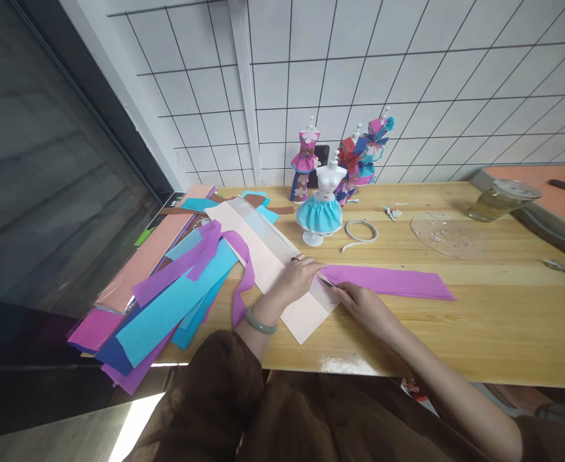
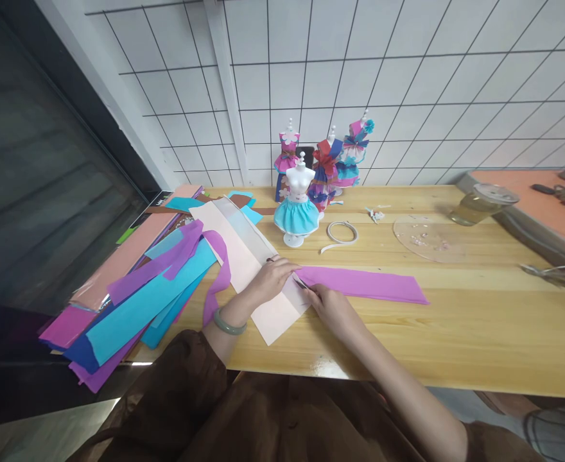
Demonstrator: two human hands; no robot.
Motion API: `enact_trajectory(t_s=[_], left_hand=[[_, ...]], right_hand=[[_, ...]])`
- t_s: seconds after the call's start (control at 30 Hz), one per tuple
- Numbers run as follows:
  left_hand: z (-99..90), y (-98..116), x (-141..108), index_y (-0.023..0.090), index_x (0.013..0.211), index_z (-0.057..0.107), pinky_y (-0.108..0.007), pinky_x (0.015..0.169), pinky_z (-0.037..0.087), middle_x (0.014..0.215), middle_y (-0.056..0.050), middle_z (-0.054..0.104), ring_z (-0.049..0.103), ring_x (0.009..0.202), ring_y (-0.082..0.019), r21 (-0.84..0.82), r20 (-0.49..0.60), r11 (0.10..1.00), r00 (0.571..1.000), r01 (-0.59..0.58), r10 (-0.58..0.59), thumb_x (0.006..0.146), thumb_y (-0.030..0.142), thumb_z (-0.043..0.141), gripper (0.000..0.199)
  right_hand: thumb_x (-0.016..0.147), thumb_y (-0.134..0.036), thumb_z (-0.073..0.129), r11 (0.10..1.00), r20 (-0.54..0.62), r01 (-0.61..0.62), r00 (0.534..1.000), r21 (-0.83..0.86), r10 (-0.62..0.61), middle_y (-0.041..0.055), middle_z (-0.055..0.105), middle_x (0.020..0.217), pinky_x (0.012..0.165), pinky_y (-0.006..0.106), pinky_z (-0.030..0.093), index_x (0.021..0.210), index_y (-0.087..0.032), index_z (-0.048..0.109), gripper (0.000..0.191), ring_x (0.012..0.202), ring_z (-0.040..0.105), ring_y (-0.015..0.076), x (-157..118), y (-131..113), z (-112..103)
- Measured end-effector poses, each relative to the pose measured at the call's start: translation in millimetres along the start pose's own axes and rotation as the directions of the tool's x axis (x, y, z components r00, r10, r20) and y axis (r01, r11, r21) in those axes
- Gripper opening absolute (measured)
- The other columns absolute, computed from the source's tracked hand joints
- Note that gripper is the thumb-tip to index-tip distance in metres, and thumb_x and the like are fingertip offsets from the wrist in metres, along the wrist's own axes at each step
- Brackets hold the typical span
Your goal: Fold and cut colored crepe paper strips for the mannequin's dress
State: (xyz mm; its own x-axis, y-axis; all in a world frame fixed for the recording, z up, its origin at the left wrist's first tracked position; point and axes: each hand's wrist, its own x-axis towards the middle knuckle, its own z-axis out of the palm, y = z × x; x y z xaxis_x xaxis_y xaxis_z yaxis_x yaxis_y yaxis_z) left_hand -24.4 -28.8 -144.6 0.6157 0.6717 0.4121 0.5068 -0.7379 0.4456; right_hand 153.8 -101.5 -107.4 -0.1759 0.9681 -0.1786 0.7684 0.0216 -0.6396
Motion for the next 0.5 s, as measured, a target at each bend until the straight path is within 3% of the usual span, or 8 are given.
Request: enact_trajectory(t_s=[0.5], left_hand=[[-1.5, 1.9, 0.2, 0.021, 0.109, 0.060, -0.032, 0.085, 0.042, 0.094, -0.005, 0.062, 0.052, 0.092, -0.016, -0.006, -0.005, 1.000, 1.000, 0.004, -0.004, 0.089, 0.011, 0.036, 0.032]], right_hand=[[0.087, -0.043, 0.033, 0.999, 0.009, -0.004, 1.000, -0.044, 0.004, 0.0096, 0.069, 0.078, 0.061, 0.029, 0.038, 0.088, -0.017, 0.063, 0.040, 0.069, 0.060, 0.0219, 11.6, -2.1, 2.6]])
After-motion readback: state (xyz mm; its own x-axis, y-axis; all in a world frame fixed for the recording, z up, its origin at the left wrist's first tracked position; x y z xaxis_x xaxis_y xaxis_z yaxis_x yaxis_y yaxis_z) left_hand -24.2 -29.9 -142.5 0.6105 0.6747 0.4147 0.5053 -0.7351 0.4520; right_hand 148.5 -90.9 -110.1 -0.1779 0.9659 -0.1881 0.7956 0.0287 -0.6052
